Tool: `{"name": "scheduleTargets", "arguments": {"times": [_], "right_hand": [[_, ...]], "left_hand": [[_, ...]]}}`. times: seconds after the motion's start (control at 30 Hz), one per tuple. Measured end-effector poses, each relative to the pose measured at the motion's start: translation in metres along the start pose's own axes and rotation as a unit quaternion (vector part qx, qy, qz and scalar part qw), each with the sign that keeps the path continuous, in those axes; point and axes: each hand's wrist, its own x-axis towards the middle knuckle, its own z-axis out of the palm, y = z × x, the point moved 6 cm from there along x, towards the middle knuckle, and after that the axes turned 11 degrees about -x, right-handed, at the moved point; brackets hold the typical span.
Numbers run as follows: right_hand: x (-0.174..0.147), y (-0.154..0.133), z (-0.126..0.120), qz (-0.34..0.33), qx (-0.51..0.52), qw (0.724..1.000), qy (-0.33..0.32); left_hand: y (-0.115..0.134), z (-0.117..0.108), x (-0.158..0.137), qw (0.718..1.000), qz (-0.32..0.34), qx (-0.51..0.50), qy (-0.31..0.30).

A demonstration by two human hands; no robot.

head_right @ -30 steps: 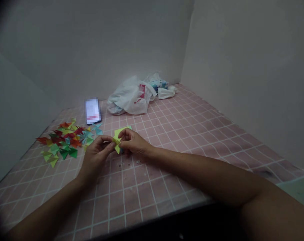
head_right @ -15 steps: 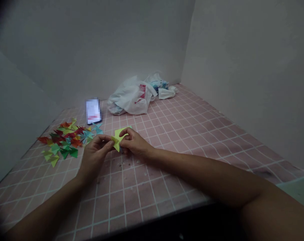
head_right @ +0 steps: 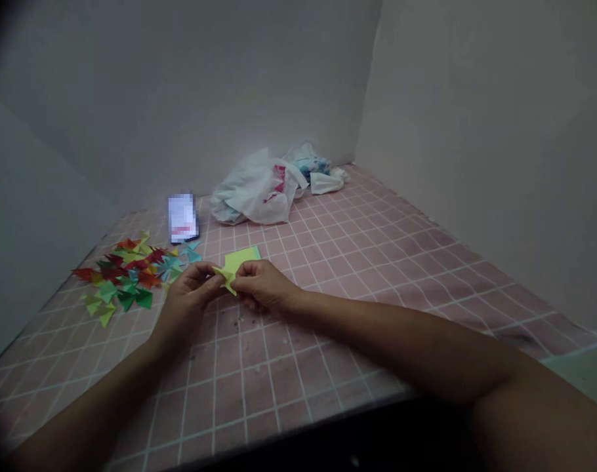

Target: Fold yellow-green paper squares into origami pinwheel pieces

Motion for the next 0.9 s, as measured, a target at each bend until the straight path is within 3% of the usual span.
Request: {"name": "scheduleTargets", "arguments": {"times": [0.1, 0.2, 0.33, 0.53, 0.9], "right_hand": [[0.0, -0.001, -0.001, -0.005, -0.015, 1.0, 0.016], [0.0, -0.001, 0.0, -0.006, -0.013, 1.0, 0.012], [0.0, 0.0, 0.002, -0.009, -0.011, 1.0, -0.006], [0.0, 0.002, 0.002, -0.01, -0.009, 1.0, -0.014], [0.001, 0.001, 0.004, 0.004, 0.028, 0.999, -0.041]], "left_hand": [[0.005, 0.0, 0.001, 0.998, 0.034, 0.057, -0.016], [0.011, -0.002, 0.0, 0.989, 0.064, 0.134, 0.005], [0.013, -0.004, -0.001, 0.989, 0.06, 0.13, 0.024], [0.011, -0.002, 0.002, 0.994, 0.036, 0.104, -0.002], [0.027, 0.002, 0.0, 0.968, 0.08, 0.237, -0.023]]}}
